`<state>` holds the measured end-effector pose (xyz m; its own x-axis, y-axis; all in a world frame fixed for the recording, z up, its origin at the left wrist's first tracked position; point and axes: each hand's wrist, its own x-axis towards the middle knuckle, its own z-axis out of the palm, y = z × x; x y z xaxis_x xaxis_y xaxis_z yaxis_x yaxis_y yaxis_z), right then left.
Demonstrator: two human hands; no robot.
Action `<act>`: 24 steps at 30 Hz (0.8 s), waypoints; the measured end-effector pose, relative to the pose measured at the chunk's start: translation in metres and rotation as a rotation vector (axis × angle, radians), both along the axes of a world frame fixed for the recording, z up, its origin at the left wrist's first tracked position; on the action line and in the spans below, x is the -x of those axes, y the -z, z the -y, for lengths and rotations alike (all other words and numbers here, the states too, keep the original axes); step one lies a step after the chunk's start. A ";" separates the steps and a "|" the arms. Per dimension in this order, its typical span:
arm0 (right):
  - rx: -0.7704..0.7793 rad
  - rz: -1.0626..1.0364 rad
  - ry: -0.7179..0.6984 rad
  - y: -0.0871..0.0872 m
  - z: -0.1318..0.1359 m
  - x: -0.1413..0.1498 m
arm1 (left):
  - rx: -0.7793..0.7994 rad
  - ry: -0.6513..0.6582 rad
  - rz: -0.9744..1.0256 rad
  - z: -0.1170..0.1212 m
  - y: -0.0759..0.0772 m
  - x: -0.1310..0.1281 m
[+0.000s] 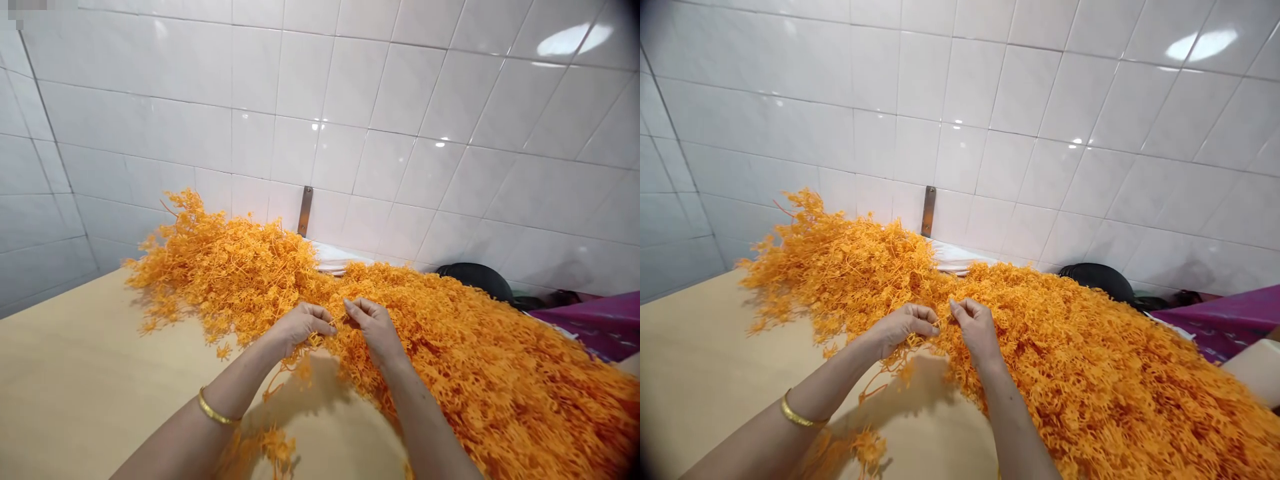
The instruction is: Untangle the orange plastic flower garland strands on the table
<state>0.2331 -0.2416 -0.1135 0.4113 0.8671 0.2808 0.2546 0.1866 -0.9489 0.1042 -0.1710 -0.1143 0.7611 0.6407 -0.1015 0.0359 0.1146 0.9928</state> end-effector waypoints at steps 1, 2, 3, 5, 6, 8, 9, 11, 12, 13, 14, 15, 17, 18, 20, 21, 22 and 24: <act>0.008 -0.006 -0.001 0.000 0.000 -0.002 | -0.014 -0.007 -0.027 0.001 0.000 0.000; 0.016 -0.001 -0.008 -0.001 0.001 -0.003 | -0.020 -0.020 -0.050 0.001 0.000 0.000; 0.026 0.013 -0.021 -0.002 0.002 -0.004 | -0.020 -0.038 -0.061 0.002 0.001 -0.001; 0.046 0.054 -0.059 -0.005 0.004 -0.005 | -0.005 -0.076 -0.060 0.002 0.003 -0.002; 0.062 0.073 -0.085 -0.006 0.005 -0.005 | 0.004 -0.091 -0.053 0.001 0.004 -0.002; 0.096 0.112 -0.139 -0.006 0.005 -0.003 | 0.003 -0.115 -0.031 0.000 0.007 -0.003; 0.106 0.137 -0.151 -0.005 0.005 -0.001 | -0.003 -0.121 -0.019 -0.001 0.009 -0.004; 0.099 0.185 -0.138 0.000 0.002 0.003 | -0.015 -0.109 -0.008 -0.001 0.011 -0.005; 0.083 0.208 -0.116 0.003 0.000 0.005 | -0.017 -0.091 -0.012 0.000 0.013 -0.006; 0.065 0.232 -0.086 0.005 -0.002 0.007 | -0.019 -0.075 -0.021 0.001 0.014 -0.007; 0.044 0.251 -0.041 0.007 -0.003 0.007 | -0.023 -0.056 -0.035 0.003 0.015 -0.008; 0.018 0.258 0.022 0.007 -0.004 0.005 | -0.038 -0.034 -0.049 0.006 0.017 -0.009; -0.044 0.190 0.207 0.003 -0.001 -0.006 | -0.083 0.011 -0.064 0.011 0.020 -0.012; -0.089 0.112 0.320 -0.002 0.003 -0.014 | -0.099 0.031 -0.069 0.014 0.022 -0.014; -0.181 -0.058 0.518 -0.014 0.013 -0.035 | -0.089 0.052 -0.071 0.018 0.024 -0.016; -0.217 -0.098 0.578 -0.021 0.019 -0.044 | -0.064 0.041 -0.058 0.019 0.024 -0.016; -0.233 -0.105 0.626 -0.026 0.024 -0.053 | -0.028 0.019 -0.043 0.019 0.023 -0.016; -0.224 -0.004 0.669 -0.032 0.032 -0.065 | 0.054 -0.040 -0.006 0.017 0.019 -0.014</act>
<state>0.2981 -0.2737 -0.0812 0.8376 0.3490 0.4202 0.3794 0.1816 -0.9072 0.1185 -0.1884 -0.1336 0.7341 0.6642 -0.1414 0.0361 0.1698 0.9848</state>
